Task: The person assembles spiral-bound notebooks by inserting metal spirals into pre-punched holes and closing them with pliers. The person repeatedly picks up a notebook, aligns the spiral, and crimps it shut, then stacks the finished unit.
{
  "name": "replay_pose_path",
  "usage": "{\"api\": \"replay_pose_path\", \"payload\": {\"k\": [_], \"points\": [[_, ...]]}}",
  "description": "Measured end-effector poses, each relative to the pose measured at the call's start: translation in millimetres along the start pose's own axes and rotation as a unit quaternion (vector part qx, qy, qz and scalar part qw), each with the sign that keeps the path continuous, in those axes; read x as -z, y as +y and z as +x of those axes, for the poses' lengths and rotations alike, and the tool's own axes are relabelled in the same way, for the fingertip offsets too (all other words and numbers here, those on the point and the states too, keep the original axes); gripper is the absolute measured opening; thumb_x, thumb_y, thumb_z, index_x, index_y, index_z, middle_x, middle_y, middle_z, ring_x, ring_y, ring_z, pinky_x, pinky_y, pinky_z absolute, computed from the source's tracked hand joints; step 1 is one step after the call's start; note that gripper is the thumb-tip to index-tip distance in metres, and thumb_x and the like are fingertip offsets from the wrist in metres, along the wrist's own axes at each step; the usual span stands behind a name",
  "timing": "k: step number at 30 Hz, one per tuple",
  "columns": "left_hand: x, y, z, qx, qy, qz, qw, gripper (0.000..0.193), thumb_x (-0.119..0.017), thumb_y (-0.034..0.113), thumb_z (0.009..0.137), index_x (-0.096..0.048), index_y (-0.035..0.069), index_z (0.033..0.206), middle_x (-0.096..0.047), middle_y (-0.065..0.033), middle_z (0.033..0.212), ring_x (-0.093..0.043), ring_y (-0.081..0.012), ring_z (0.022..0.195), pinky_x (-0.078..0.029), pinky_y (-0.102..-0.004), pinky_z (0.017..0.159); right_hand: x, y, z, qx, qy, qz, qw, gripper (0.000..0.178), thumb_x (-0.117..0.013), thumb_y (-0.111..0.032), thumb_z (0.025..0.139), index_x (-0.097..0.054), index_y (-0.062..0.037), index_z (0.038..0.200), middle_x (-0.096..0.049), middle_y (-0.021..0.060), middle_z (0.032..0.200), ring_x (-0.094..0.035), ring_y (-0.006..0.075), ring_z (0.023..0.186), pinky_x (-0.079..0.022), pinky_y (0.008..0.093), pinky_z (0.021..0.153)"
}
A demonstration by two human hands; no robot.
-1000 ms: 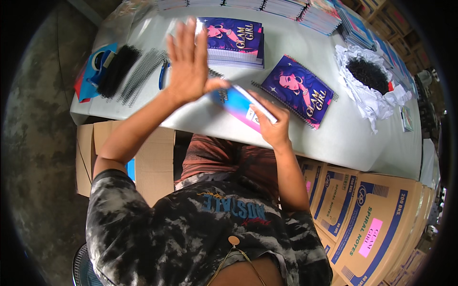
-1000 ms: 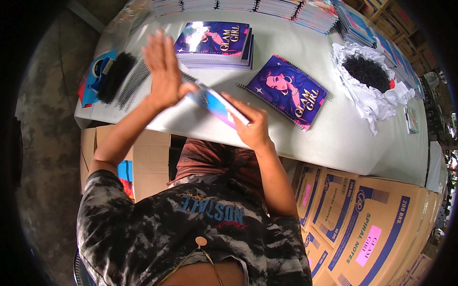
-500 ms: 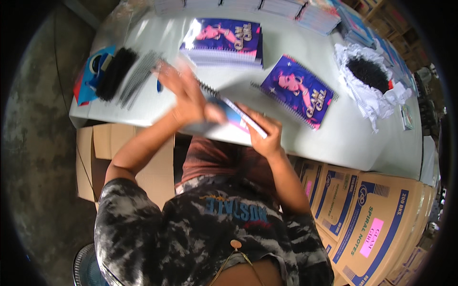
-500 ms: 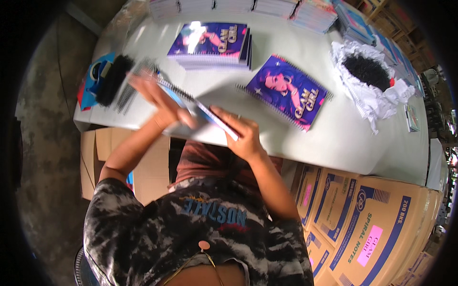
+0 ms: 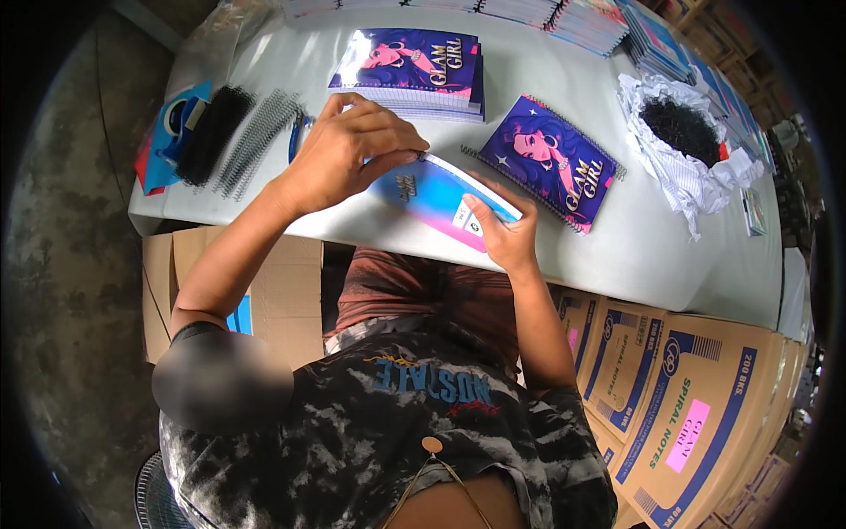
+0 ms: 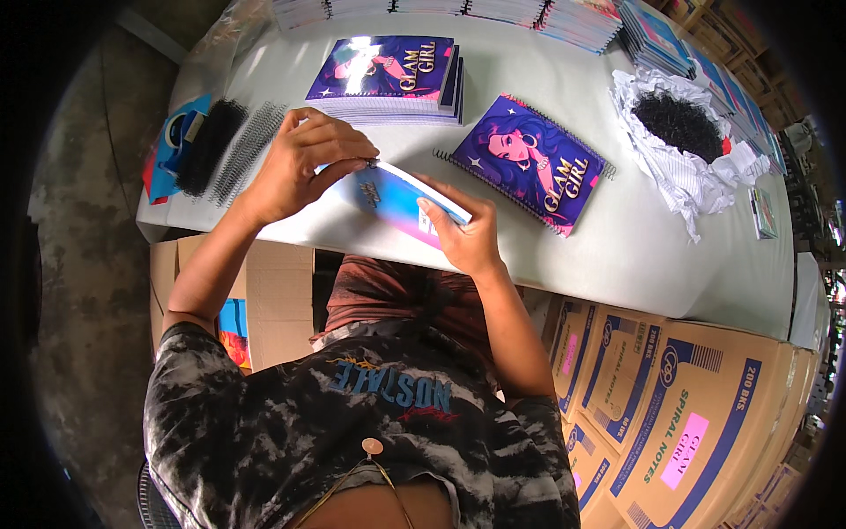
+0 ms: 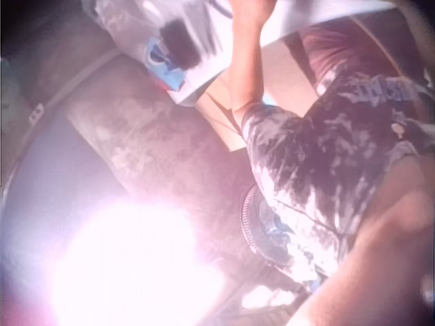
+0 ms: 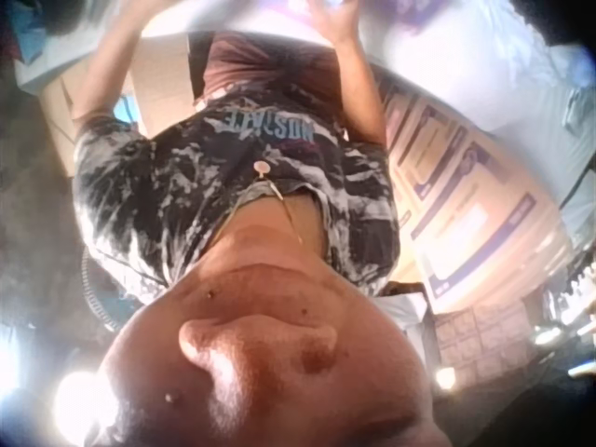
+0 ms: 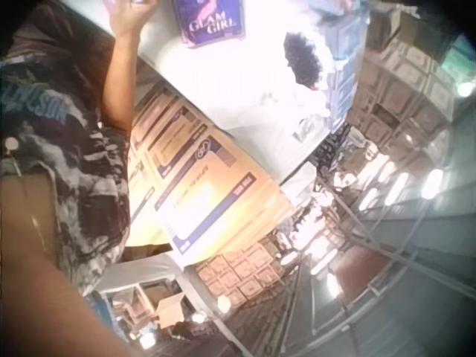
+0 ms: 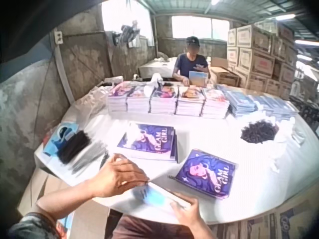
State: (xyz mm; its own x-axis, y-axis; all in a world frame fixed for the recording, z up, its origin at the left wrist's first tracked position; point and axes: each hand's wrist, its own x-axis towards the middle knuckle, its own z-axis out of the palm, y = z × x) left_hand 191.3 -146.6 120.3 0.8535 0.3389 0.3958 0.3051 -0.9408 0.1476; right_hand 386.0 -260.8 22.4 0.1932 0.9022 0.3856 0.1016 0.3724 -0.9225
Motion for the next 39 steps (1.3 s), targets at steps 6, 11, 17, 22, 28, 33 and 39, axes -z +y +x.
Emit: {"api": "replay_pose_path", "payload": {"k": [6, 11, 17, 22, 28, 33, 39], "points": [[7, 8, 9, 0.050, -0.083, -0.013, 0.995, 0.023, -0.066, 0.018, 0.076, -0.063, 0.013, 0.099, -0.063, -0.0020, 0.094, -0.056, -0.0179, 0.093, -0.033, -0.0343, 0.089, 1, 3, 0, -0.017, -0.021, 0.013, 1.000, 0.025, -0.062, -0.004, 0.083, -0.062, 0.0023, 0.107, -0.065, 0.0044, 0.087, -0.052, 0.0046, 0.070, -0.044, 0.0194, 0.063], [3, 6, 5, -0.013, -0.050, 0.049, 0.998, 0.023, -0.067, 0.019, 0.076, -0.063, 0.013, 0.097, -0.063, -0.0009, 0.091, -0.056, -0.0172, 0.091, -0.033, -0.0360, 0.089, 0, 6, 2, 0.027, -0.009, 0.005, 1.000, 0.026, -0.061, -0.004, 0.083, -0.062, -0.0005, 0.109, -0.063, 0.0027, 0.076, -0.049, 0.0043, 0.062, -0.043, 0.0200, 0.056], [3, 8, 5, -0.012, -0.018, 0.042, 0.999, 0.021, -0.068, 0.021, 0.074, -0.064, 0.013, 0.093, -0.063, 0.0005, 0.089, -0.056, -0.0161, 0.090, -0.033, -0.0349, 0.088, -1, 7, 5, 0.044, -0.004, 0.002, 0.999, 0.026, -0.061, -0.003, 0.083, -0.063, -0.0032, 0.109, -0.064, 0.0044, 0.076, -0.050, 0.0046, 0.062, -0.044, 0.0208, 0.056], [-1, 12, 7, -0.038, 0.019, 0.085, 0.996, 0.017, -0.071, 0.020, 0.072, -0.065, 0.012, 0.086, -0.064, 0.0012, 0.086, -0.057, -0.0150, 0.089, -0.034, -0.0329, 0.085, 0, 2, 6, 0.046, -0.037, -0.025, 0.998, 0.028, -0.060, -0.002, 0.082, -0.062, -0.0046, 0.110, -0.064, 0.0045, 0.075, -0.050, 0.0050, 0.060, -0.043, 0.0216, 0.055], [-3, 19, 8, -0.019, 0.028, 0.081, 0.996, 0.020, -0.071, 0.016, 0.070, -0.062, 0.010, 0.087, -0.062, 0.0006, 0.086, -0.056, -0.0164, 0.089, -0.035, -0.0333, 0.082, 0, 1, 5, 0.017, -0.049, -0.022, 0.998, 0.030, -0.059, 0.000, 0.082, -0.061, -0.0032, 0.112, -0.065, 0.0065, 0.077, -0.052, 0.0059, 0.061, -0.044, 0.0217, 0.056], [-19, 17, 1, 0.052, 0.066, -0.026, 0.996, 0.037, -0.068, 0.022, 0.069, -0.051, 0.006, 0.098, -0.052, -0.0052, 0.101, -0.047, -0.0235, 0.099, -0.030, -0.0385, 0.085, -3, 0, 5, 0.095, -0.042, -0.073, 0.992, 0.034, -0.058, 0.006, 0.078, -0.061, -0.0020, 0.111, -0.063, 0.0119, 0.107, -0.064, 0.0176, 0.088, -0.049, 0.0253, 0.074], [-104, 7, -53, -0.114, 0.140, 0.154, 0.971, 0.114, -0.041, 0.076, 0.069, -0.009, -0.010, 0.136, -0.008, -0.0357, 0.140, 0.001, -0.0511, 0.131, 0.004, -0.0633, 0.100, -5, 1, 4, 0.137, -0.034, -0.095, 0.985, 0.040, -0.058, 0.010, 0.073, -0.061, -0.0030, 0.110, -0.063, 0.0127, 0.107, -0.065, 0.0232, 0.090, -0.052, 0.0296, 0.075]]}}
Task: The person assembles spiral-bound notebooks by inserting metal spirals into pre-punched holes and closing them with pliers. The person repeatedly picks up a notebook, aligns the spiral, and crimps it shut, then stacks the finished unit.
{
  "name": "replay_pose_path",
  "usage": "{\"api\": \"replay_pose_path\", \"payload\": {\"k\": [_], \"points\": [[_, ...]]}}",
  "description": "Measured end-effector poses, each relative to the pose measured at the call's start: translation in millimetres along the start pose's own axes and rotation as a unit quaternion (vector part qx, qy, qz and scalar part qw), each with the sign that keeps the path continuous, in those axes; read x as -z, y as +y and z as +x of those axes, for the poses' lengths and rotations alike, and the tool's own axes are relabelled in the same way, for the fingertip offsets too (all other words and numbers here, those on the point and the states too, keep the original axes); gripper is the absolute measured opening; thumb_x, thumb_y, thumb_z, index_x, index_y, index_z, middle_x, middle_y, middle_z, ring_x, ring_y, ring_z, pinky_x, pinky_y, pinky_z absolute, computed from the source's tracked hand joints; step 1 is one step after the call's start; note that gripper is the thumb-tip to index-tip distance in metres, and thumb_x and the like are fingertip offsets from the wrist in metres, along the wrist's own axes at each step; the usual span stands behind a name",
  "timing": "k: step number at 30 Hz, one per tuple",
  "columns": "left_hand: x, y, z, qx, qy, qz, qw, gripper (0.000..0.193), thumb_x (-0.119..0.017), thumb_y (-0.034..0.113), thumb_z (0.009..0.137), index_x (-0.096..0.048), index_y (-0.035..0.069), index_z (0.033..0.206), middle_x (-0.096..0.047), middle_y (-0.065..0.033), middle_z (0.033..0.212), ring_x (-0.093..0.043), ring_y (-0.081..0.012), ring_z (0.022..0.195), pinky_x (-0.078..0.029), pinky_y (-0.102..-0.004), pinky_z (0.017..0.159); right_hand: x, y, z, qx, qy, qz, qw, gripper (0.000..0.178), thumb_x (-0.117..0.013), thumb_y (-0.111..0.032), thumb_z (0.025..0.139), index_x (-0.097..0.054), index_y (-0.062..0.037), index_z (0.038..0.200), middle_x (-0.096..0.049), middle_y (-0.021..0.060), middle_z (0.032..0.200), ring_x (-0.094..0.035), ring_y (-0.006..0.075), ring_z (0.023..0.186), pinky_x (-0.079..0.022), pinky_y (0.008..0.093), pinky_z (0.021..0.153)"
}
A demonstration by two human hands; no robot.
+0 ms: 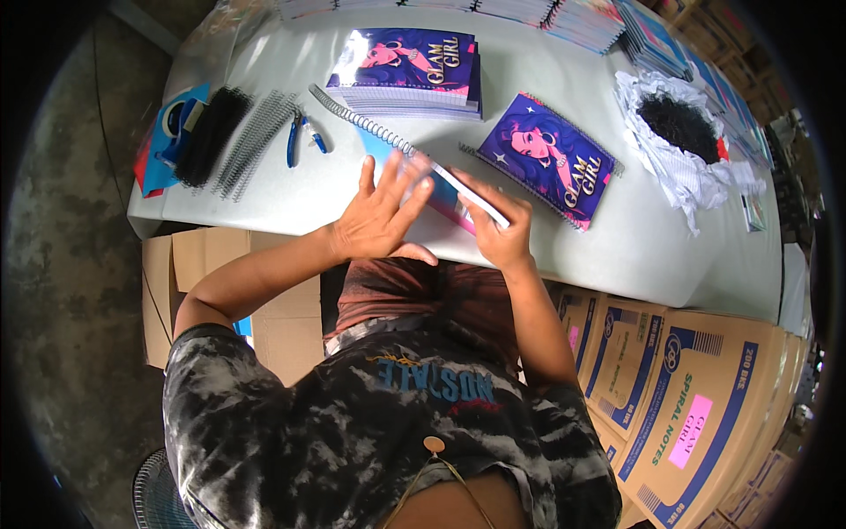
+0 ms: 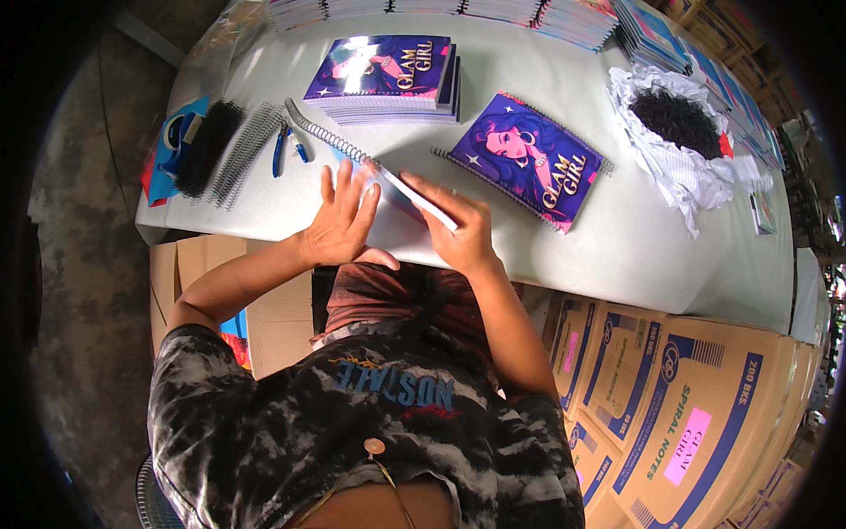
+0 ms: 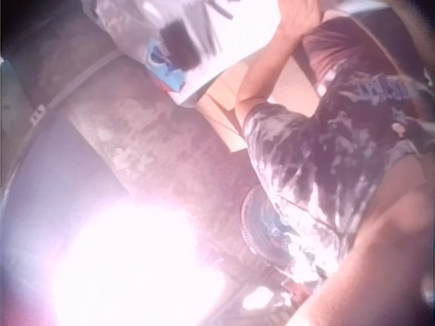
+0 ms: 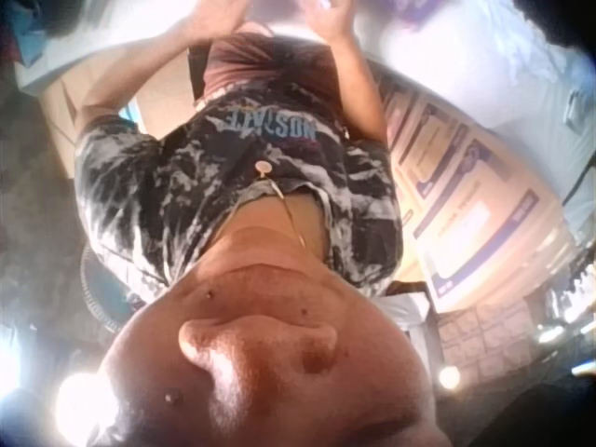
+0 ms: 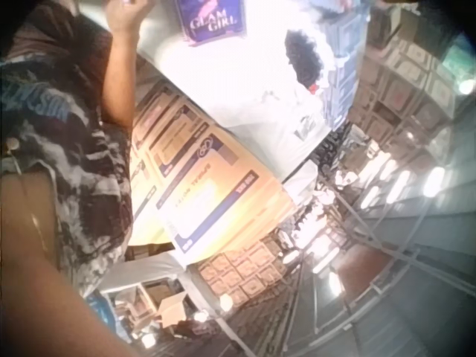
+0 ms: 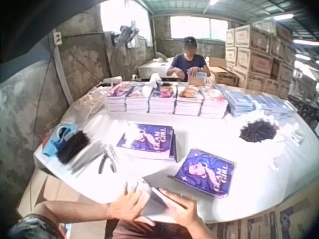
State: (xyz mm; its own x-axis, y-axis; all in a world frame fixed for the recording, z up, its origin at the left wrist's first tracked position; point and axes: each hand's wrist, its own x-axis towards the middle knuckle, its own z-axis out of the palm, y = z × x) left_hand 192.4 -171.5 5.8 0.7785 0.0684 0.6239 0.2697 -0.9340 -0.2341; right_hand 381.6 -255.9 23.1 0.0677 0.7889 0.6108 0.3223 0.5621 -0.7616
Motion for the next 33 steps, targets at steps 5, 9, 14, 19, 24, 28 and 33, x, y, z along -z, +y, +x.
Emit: {"api": "replay_pose_path", "payload": {"k": [5, 9, 14, 19, 24, 28, 33], "points": [[-24, -60, 4, 0.150, 0.211, 0.029, 0.966, 0.107, -0.036, 0.076, 0.074, -0.016, -0.011, 0.134, -0.010, -0.0369, 0.137, -0.001, -0.0528, 0.130, 0.010, -0.0616, 0.099, -22, -4, 0, 0.080, 0.019, -0.024, 0.996, 0.040, -0.058, 0.010, 0.072, -0.061, -0.0023, 0.110, -0.064, 0.0139, 0.103, -0.066, 0.0254, 0.085, -0.052, 0.0305, 0.072], [-24, 11, -25, -0.030, 0.043, -0.025, 0.998, 0.097, -0.037, 0.073, 0.076, -0.032, -0.008, 0.130, -0.028, -0.0355, 0.131, -0.010, -0.0498, 0.130, -0.004, -0.0644, 0.099, -16, 5, -4, 0.049, 0.036, -0.030, 0.998, 0.040, -0.056, 0.011, 0.072, -0.061, -0.0027, 0.109, -0.065, 0.0138, 0.102, -0.066, 0.0250, 0.085, -0.053, 0.0320, 0.071], [-10, -36, 14, 0.118, 0.172, 0.048, 0.977, 0.105, -0.034, 0.077, 0.074, -0.027, -0.010, 0.132, -0.016, -0.0387, 0.136, -0.008, -0.0522, 0.129, -0.001, -0.0637, 0.100, -19, -5, 1, 0.092, -0.008, -0.061, 0.994, 0.045, -0.056, 0.012, 0.068, -0.060, -0.0029, 0.110, -0.063, 0.0119, 0.107, -0.065, 0.0266, 0.087, -0.053, 0.0318, 0.073], [2, -9, 10, -0.017, 0.142, 0.043, 0.989, 0.115, -0.028, 0.083, 0.069, -0.020, -0.012, 0.134, -0.009, -0.0420, 0.135, -0.007, -0.0572, 0.126, 0.001, -0.0655, 0.098, -14, 2, -4, 0.076, -0.014, -0.061, 0.995, 0.046, -0.056, 0.011, 0.068, -0.059, -0.0029, 0.112, -0.063, 0.0135, 0.106, -0.065, 0.0269, 0.087, -0.053, 0.0329, 0.073], [-34, 21, 5, 0.074, 0.116, -0.125, 0.983, 0.113, -0.026, 0.085, 0.065, -0.029, -0.003, 0.135, -0.023, -0.0380, 0.133, -0.020, -0.0553, 0.124, -0.002, -0.0669, 0.097, -18, 0, -2, 0.062, 0.015, -0.040, 0.997, 0.047, -0.056, 0.012, 0.069, -0.059, -0.0035, 0.113, -0.063, 0.0148, 0.104, -0.065, 0.0280, 0.086, -0.053, 0.0328, 0.072], [-9, 7, 26, 0.017, 0.163, 0.003, 0.987, 0.107, -0.036, 0.082, 0.065, -0.040, -0.006, 0.126, -0.031, -0.0334, 0.126, -0.026, -0.0499, 0.118, -0.006, -0.0658, 0.096, -13, 0, -4, 0.049, 0.004, -0.086, 0.995, 0.043, -0.058, 0.008, 0.071, -0.059, -0.0041, 0.112, -0.064, 0.0156, 0.100, -0.065, 0.0283, 0.084, -0.053, 0.0322, 0.068], [-38, 45, -8, -0.010, 0.090, -0.188, 0.978, 0.106, -0.034, 0.082, 0.065, -0.032, 0.001, 0.134, -0.020, -0.0349, 0.136, -0.016, -0.0538, 0.127, 0.000, -0.0613, 0.101, -14, 2, 2, 0.064, 0.021, -0.030, 0.997, 0.039, -0.060, 0.001, 0.074, -0.058, -0.0047, 0.113, -0.064, 0.0147, 0.100, -0.066, 0.0268, 0.083, -0.052, 0.0327, 0.069]]}}
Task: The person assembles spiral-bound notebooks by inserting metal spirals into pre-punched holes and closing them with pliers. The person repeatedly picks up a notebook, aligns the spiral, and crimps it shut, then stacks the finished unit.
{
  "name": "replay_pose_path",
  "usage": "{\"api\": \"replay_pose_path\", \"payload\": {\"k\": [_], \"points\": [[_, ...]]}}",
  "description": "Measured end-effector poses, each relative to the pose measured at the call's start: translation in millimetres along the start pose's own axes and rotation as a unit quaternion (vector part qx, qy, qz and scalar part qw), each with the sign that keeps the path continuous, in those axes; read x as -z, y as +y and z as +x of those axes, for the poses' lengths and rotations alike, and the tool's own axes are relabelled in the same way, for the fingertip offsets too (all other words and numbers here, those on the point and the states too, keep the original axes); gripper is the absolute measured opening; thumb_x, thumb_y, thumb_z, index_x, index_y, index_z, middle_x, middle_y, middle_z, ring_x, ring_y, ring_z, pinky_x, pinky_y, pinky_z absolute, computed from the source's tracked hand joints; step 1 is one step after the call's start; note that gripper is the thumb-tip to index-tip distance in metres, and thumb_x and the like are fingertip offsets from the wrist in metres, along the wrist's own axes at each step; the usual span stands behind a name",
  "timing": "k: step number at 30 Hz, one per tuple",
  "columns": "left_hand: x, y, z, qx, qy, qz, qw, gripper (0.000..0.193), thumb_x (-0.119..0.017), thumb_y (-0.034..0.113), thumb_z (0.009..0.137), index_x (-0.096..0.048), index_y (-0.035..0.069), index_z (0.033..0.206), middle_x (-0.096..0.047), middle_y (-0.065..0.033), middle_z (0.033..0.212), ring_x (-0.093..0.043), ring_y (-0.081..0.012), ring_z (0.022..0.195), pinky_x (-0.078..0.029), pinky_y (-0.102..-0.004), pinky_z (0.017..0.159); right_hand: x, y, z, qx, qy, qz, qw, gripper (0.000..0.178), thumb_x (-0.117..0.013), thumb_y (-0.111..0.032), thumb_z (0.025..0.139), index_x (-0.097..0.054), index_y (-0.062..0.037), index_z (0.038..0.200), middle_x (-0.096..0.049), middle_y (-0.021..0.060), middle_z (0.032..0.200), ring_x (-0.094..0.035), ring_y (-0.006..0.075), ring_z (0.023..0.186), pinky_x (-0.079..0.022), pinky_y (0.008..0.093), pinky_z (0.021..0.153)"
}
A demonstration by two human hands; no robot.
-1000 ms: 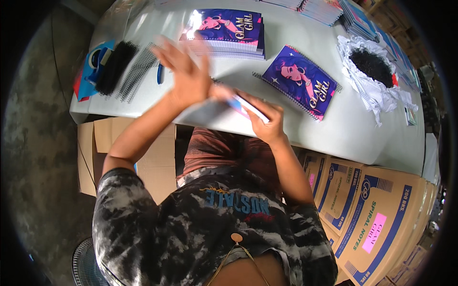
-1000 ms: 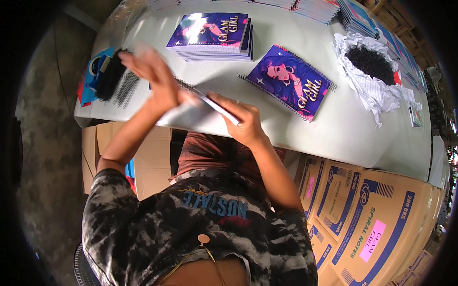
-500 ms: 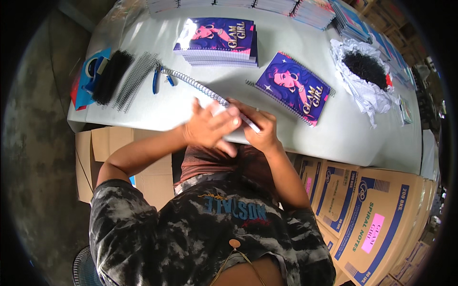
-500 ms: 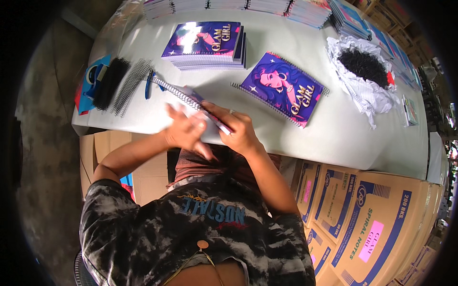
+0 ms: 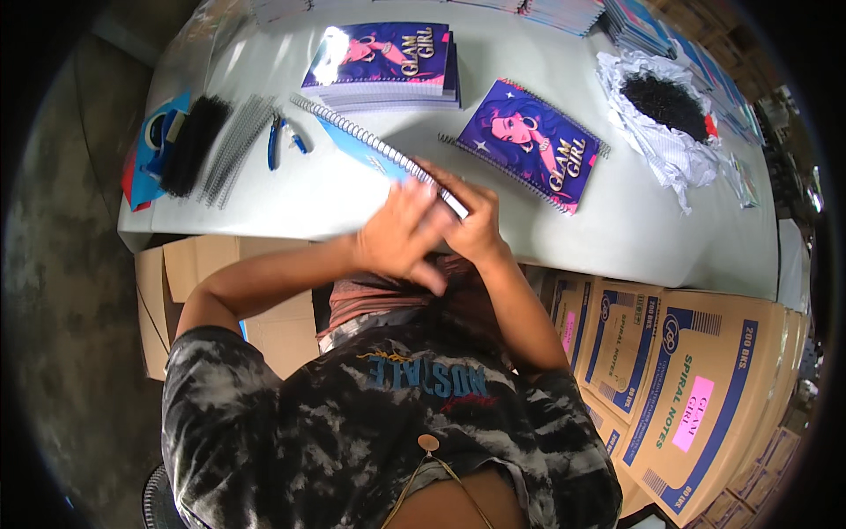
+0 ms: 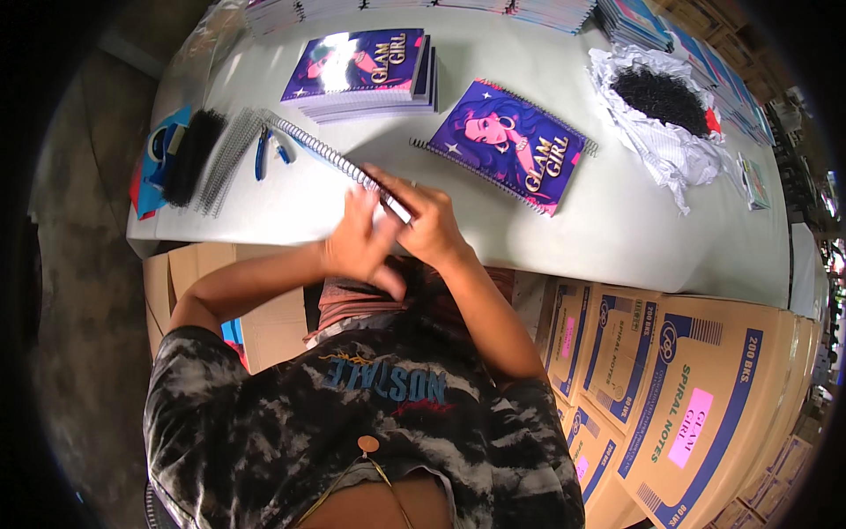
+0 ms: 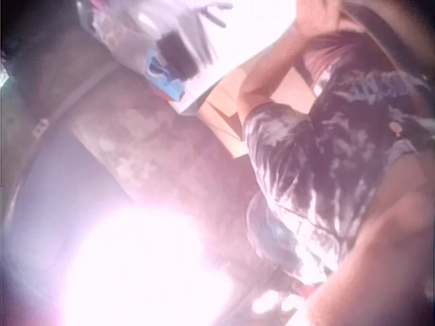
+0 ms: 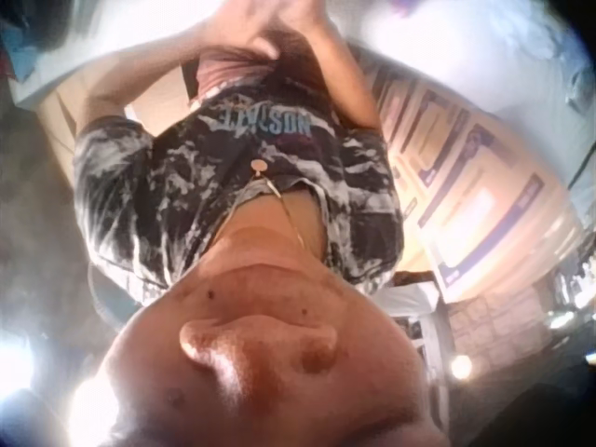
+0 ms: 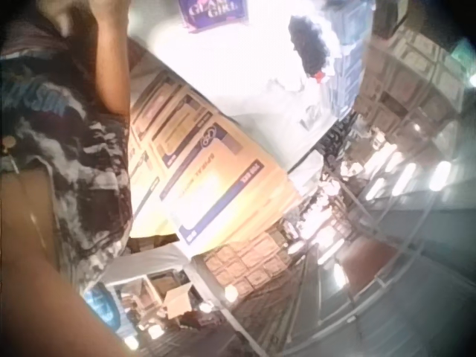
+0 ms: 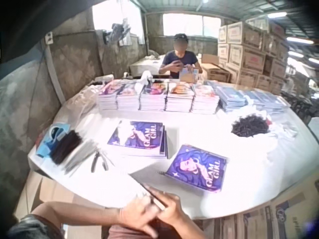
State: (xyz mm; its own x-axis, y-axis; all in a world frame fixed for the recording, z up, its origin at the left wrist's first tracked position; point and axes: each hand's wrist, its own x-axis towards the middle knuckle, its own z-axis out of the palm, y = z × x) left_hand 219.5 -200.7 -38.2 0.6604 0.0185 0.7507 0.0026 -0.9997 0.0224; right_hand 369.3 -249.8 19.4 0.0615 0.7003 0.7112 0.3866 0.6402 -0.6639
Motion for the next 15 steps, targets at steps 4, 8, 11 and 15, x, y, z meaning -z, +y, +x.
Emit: {"api": "replay_pose_path", "payload": {"k": [4, 8, 11, 15], "points": [[26, -12, 56, 0.029, 0.081, 0.129, 0.988, 0.102, -0.030, 0.082, 0.067, -0.036, 0.006, 0.133, -0.024, -0.0311, 0.136, -0.016, -0.0518, 0.127, 0.000, -0.0620, 0.100, -1, -9, -4, -0.034, -0.033, -0.029, 0.998, 0.041, -0.063, -0.003, 0.074, -0.057, -0.0058, 0.115, -0.065, 0.0151, 0.093, -0.065, 0.0304, 0.077, -0.051, 0.0364, 0.065], [1, 9, 15, 0.005, -0.040, -0.027, 0.999, 0.112, -0.043, 0.076, 0.069, -0.014, -0.007, 0.137, -0.015, -0.0345, 0.139, -0.016, -0.0525, 0.128, -0.010, -0.0649, 0.098, 0, 6, -4, -0.019, 0.034, 0.004, 0.999, 0.048, -0.065, -0.008, 0.071, -0.055, -0.0048, 0.118, -0.065, 0.0156, 0.096, -0.065, 0.0293, 0.079, -0.052, 0.0352, 0.067], [25, 24, 50, 0.115, -0.038, 0.036, 0.992, 0.106, -0.037, 0.068, 0.080, 0.007, -0.010, 0.136, 0.003, -0.0374, 0.140, 0.003, -0.0513, 0.131, 0.003, -0.0597, 0.102, 4, -9, 0, -0.017, 0.016, 0.059, 0.998, 0.064, -0.062, -0.026, 0.076, -0.039, -0.0031, 0.132, -0.041, 0.0182, 0.132, -0.042, 0.0304, 0.120, -0.034, 0.0388, 0.097], [87, 38, 113, 0.265, -0.008, -0.266, 0.927, 0.051, -0.047, 0.013, 0.089, -0.030, -0.007, 0.133, -0.035, -0.0280, 0.134, -0.037, -0.0339, 0.126, -0.031, -0.0345, 0.102, 24, -53, 30, 0.098, -0.033, -0.081, 0.991, 0.071, -0.049, -0.036, 0.082, -0.024, 0.0018, 0.137, -0.016, 0.0214, 0.144, -0.005, 0.0385, 0.136, -0.001, 0.0575, 0.104]]}}
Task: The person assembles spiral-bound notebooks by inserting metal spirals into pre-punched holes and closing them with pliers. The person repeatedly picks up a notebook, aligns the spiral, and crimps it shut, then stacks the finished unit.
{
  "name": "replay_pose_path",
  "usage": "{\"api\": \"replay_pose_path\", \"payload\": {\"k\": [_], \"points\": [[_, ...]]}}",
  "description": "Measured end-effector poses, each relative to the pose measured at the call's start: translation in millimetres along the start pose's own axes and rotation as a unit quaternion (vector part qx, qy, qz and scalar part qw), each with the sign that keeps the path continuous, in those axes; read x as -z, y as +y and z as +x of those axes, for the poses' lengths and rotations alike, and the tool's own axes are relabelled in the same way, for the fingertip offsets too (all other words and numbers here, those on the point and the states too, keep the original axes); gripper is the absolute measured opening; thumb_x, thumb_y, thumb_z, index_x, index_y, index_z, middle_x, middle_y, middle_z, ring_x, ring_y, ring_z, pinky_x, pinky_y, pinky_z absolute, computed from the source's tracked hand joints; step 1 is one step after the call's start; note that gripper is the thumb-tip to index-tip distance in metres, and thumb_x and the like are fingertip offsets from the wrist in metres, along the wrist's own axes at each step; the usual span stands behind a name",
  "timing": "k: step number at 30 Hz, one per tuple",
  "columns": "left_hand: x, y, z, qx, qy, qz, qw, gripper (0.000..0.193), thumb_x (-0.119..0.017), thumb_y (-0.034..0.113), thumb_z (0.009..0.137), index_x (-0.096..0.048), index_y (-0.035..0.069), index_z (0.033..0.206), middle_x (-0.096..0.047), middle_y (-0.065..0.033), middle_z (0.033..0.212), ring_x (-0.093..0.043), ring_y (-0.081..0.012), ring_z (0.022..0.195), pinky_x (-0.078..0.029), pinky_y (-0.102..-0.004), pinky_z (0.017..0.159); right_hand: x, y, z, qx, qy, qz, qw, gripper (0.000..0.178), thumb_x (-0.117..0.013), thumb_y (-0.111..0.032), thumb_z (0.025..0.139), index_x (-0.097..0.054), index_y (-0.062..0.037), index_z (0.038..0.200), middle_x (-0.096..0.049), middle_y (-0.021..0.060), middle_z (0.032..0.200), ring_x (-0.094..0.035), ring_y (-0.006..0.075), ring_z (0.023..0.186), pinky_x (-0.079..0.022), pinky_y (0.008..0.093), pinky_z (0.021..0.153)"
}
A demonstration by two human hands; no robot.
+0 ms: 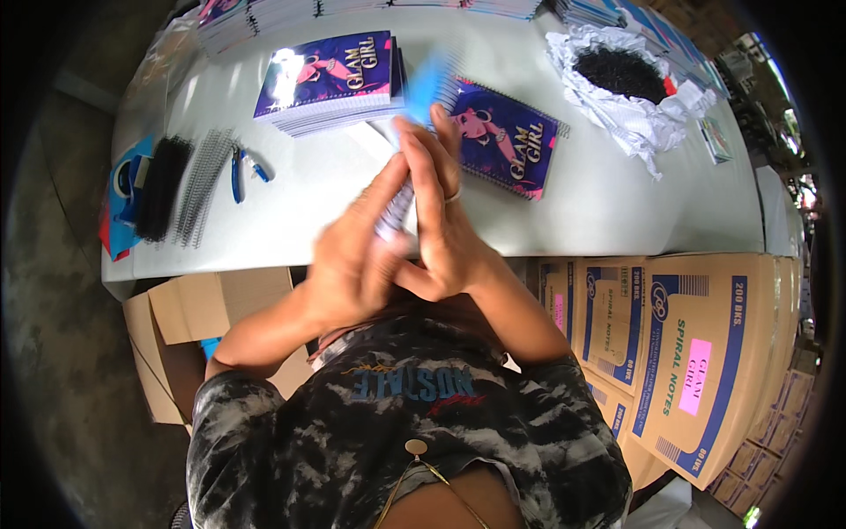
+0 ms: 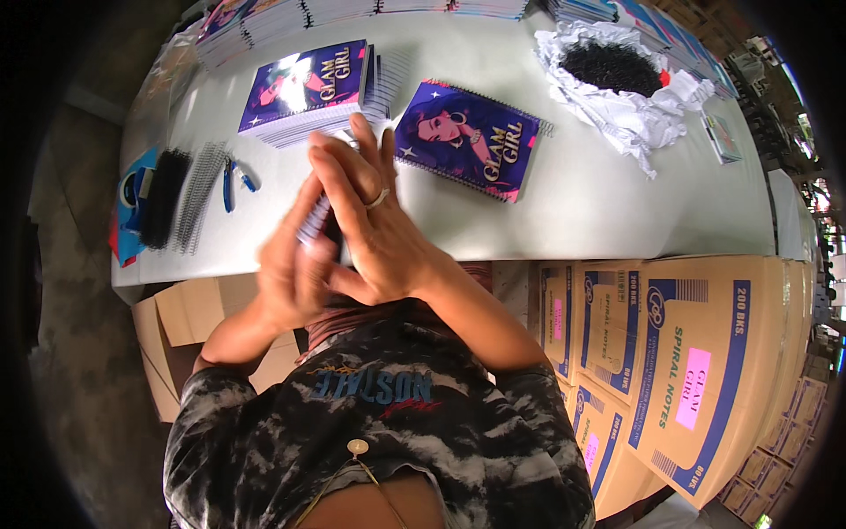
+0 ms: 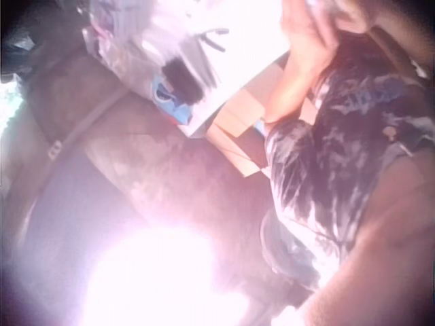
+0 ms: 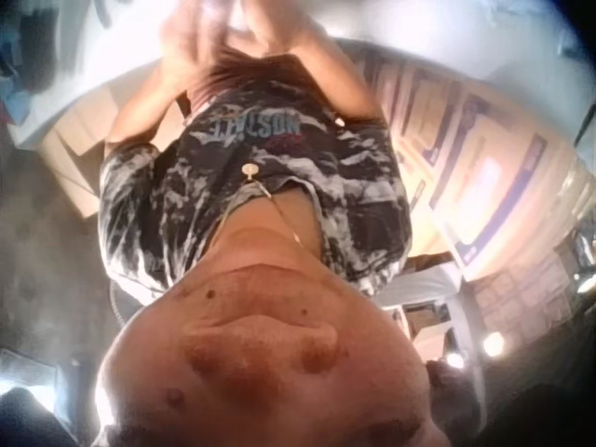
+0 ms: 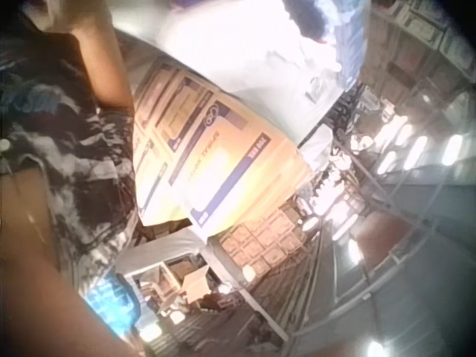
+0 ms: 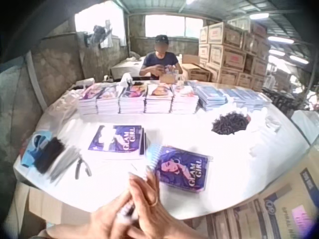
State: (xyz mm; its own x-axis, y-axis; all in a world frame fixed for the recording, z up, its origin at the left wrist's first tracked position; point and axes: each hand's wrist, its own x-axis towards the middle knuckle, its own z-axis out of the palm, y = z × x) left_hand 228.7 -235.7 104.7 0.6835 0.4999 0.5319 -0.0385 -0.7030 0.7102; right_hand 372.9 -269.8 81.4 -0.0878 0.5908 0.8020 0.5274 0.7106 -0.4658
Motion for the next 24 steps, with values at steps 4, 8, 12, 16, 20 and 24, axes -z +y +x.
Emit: {"api": "replay_pose_path", "payload": {"k": [4, 8, 12, 16, 20, 24], "points": [[12, -16, 30, 0.227, 0.130, -0.167, 0.951, 0.018, -0.059, 0.010, 0.086, -0.064, -0.002, 0.099, -0.066, -0.0082, 0.092, -0.059, -0.0109, 0.086, -0.047, -0.0245, 0.077, 38, 5, 21, -0.195, -0.030, -0.099, 0.975, 0.039, -0.043, -0.035, 0.091, -0.065, -0.0031, 0.096, -0.062, 0.0106, 0.070, -0.060, 0.0310, 0.070, -0.041, 0.0413, 0.077], [1, -55, 44, 0.239, 0.054, -0.370, 0.896, 0.017, -0.064, 0.011, 0.083, -0.065, 0.001, 0.097, -0.066, -0.0042, 0.089, -0.058, -0.0074, 0.081, -0.046, -0.0217, 0.075, 43, 21, 11, -0.366, 0.030, 0.099, 0.925, 0.013, -0.067, -0.004, 0.077, -0.061, 0.0060, 0.083, -0.066, 0.0095, 0.075, -0.061, 0.0098, 0.069, -0.048, 0.0255, 0.062], [4, -65, 60, 0.174, -0.011, -0.387, 0.905, 0.011, -0.062, 0.002, 0.081, -0.063, 0.001, 0.092, -0.062, -0.0007, 0.080, -0.056, -0.0054, 0.074, -0.045, -0.0207, 0.069, 38, 26, 12, -0.395, 0.101, 0.130, 0.904, 0.015, -0.070, 0.006, 0.068, -0.059, 0.0018, 0.078, -0.064, 0.0082, 0.072, -0.061, 0.0102, 0.066, -0.049, 0.0241, 0.062], [13, -69, 75, 0.141, -0.061, -0.339, 0.928, 0.015, -0.057, -0.008, 0.074, -0.059, 0.003, 0.084, -0.056, 0.0021, 0.073, -0.050, -0.0031, 0.067, -0.042, -0.0186, 0.062, 27, 16, 14, -0.322, 0.100, -0.018, 0.941, 0.019, -0.071, 0.006, 0.063, -0.059, 0.0016, 0.077, -0.062, 0.0076, 0.074, -0.062, 0.0145, 0.068, -0.048, 0.0258, 0.062], [12, -60, 83, 0.109, -0.070, -0.270, 0.954, 0.010, -0.061, 0.005, 0.081, -0.059, 0.002, 0.091, -0.058, -0.0001, 0.082, -0.052, -0.0054, 0.073, -0.042, -0.0202, 0.064, 47, 20, 18, -0.284, 0.144, -0.058, 0.946, 0.020, -0.073, 0.004, 0.064, -0.060, 0.0013, 0.079, -0.063, 0.0088, 0.080, -0.062, 0.0173, 0.066, -0.048, 0.0266, 0.061], [-21, -79, 108, 0.070, 0.115, -0.124, 0.983, 0.021, -0.058, 0.016, 0.087, -0.058, 0.000, 0.101, -0.060, -0.0047, 0.073, -0.052, -0.0073, 0.065, -0.044, -0.0232, 0.060, 99, 24, 20, -0.133, 0.293, -0.289, 0.902, 0.037, -0.065, -0.005, 0.078, -0.054, 0.0024, 0.113, -0.056, 0.0154, 0.113, -0.050, 0.0219, 0.106, -0.035, 0.0328, 0.095]]}}
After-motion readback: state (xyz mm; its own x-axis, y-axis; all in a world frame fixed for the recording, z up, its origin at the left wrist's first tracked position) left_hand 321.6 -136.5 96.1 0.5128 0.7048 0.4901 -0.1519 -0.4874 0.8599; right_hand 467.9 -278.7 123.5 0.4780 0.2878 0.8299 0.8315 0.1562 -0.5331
